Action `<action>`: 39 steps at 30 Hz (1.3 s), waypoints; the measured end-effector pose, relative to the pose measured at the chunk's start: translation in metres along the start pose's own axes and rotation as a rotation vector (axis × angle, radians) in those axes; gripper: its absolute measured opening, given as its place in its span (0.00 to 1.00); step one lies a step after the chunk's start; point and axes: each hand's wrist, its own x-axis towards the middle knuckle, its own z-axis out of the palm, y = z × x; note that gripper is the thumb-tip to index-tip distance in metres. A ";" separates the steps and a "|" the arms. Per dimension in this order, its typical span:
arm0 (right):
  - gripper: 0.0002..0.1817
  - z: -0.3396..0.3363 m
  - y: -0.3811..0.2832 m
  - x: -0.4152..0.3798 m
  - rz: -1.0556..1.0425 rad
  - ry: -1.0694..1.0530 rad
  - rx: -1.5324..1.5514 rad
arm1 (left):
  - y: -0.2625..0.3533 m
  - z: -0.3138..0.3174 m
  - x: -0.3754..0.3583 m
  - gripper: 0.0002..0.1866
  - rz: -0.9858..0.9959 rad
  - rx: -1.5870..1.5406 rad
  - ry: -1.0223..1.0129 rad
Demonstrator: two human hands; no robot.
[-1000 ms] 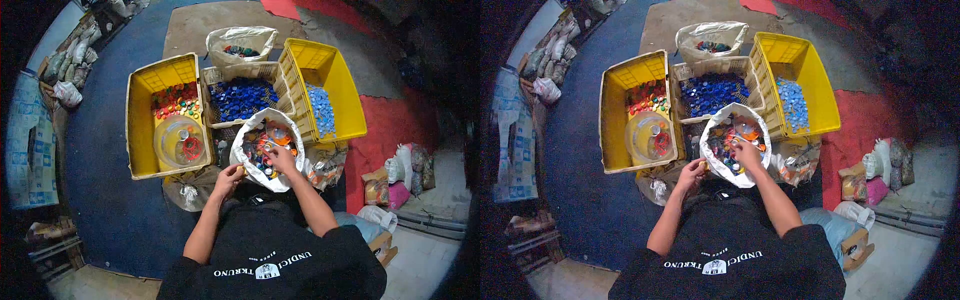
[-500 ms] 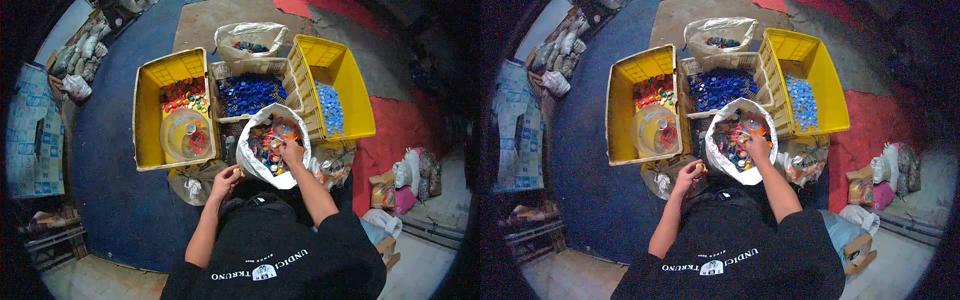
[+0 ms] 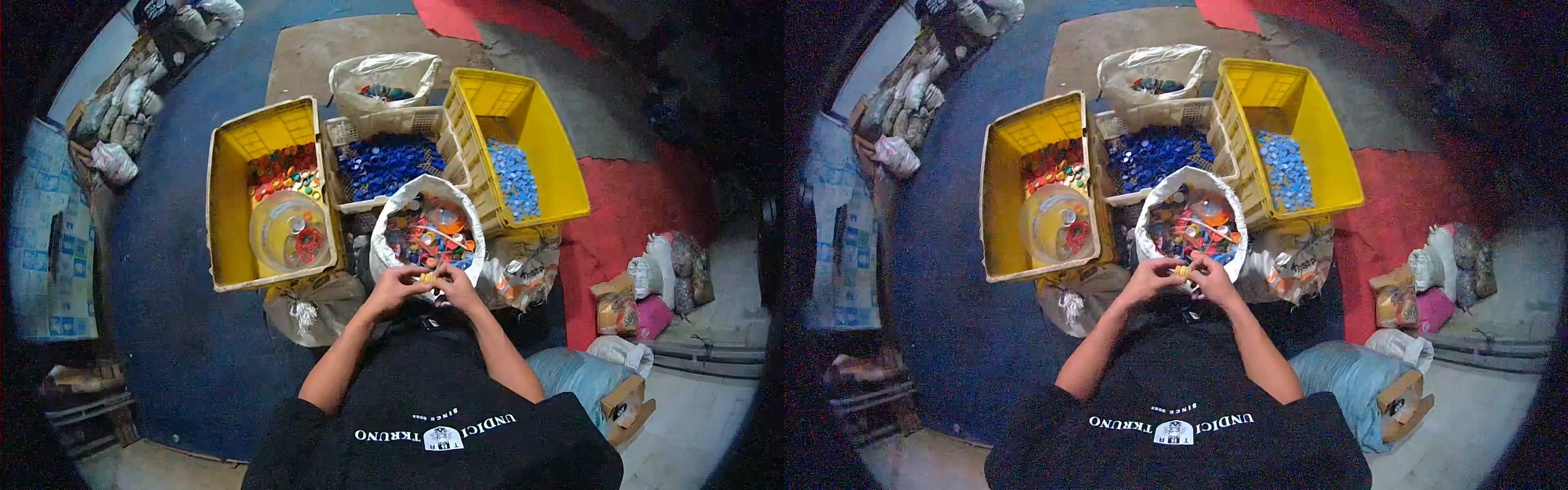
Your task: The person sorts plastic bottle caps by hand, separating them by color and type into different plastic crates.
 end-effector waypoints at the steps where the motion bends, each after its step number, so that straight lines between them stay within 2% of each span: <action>1: 0.06 0.001 -0.004 -0.005 0.060 0.006 0.069 | -0.003 0.002 0.001 0.24 0.021 0.023 0.001; 5: 0.06 0.007 -0.003 -0.014 0.189 0.023 0.147 | -0.018 0.005 -0.003 0.23 -0.001 0.003 -0.006; 7: 0.07 0.014 -0.002 -0.016 0.270 0.044 0.212 | -0.017 0.002 -0.007 0.23 0.014 0.105 0.010; 9: 0.07 0.026 -0.002 -0.014 0.279 0.099 0.259 | -0.017 -0.004 -0.014 0.23 -0.021 0.078 0.044; 12: 0.08 0.046 0.002 0.003 0.219 0.067 0.308 | -0.020 -0.020 -0.026 0.22 -0.103 0.059 0.149; 13: 0.10 0.054 -0.002 0.012 0.215 0.033 0.265 | -0.022 -0.030 -0.024 0.22 -0.132 0.050 0.196; 15: 0.09 0.078 -0.016 0.045 0.188 0.008 0.088 | -0.026 -0.061 -0.020 0.19 -0.068 0.103 0.271; 17: 0.11 0.109 -0.031 0.097 0.038 -0.031 0.074 | -0.015 -0.103 -0.011 0.19 0.044 0.069 0.379; 19: 0.13 0.142 -0.094 0.138 -0.089 -0.086 -0.073 | 0.058 -0.139 -0.013 0.20 0.163 0.094 0.595; 20: 0.14 0.158 -0.111 0.166 -0.280 -0.061 -0.092 | 0.078 -0.173 -0.007 0.32 0.071 0.217 0.726; 21: 0.16 0.170 -0.124 0.191 -0.467 -0.032 -0.107 | 0.100 -0.186 -0.004 0.44 0.255 0.240 0.925; 23: 0.25 0.180 -0.149 0.211 -0.212 -0.038 -0.031 | 0.137 -0.222 -0.009 0.45 0.326 0.291 1.116; 25: 0.27 0.180 -0.159 0.206 -0.201 -0.053 -0.026 | 0.148 -0.226 -0.026 0.41 0.374 0.088 1.131; 26: 0.26 0.172 -0.156 0.194 -0.171 -0.128 0.019 | 0.139 -0.224 -0.033 0.36 0.437 0.034 1.113; 27: 0.26 0.161 -0.142 0.184 -0.161 -0.123 0.024 | 0.119 -0.223 -0.039 0.36 0.426 0.035 1.108; 29: 0.24 0.129 -0.103 0.161 -0.131 -0.264 -0.021 | 0.064 -0.214 -0.049 0.28 0.258 0.174 1.011; 31: 0.22 0.089 -0.062 0.126 -0.162 -0.190 -0.178 | 0.014 -0.181 -0.048 0.21 0.311 0.053 0.858; 33: 0.19 0.040 -0.005 0.117 -0.258 0.013 -0.225 | -0.012 -0.142 -0.046 0.16 0.326 0.068 0.804; 35: 0.15 0.007 -0.001 0.081 -0.068 0.212 -0.012 | -0.002 -0.097 -0.045 0.14 0.270 0.188 0.682; 36: 0.14 -0.012 0.012 0.073 -0.028 0.295 0.021 | -0.005 -0.085 -0.039 0.14 0.355 0.410 0.571; 39: 0.13 -0.047 0.030 0.053 0.104 0.520 0.069 | -0.004 -0.050 -0.012 0.21 0.498 0.803 0.162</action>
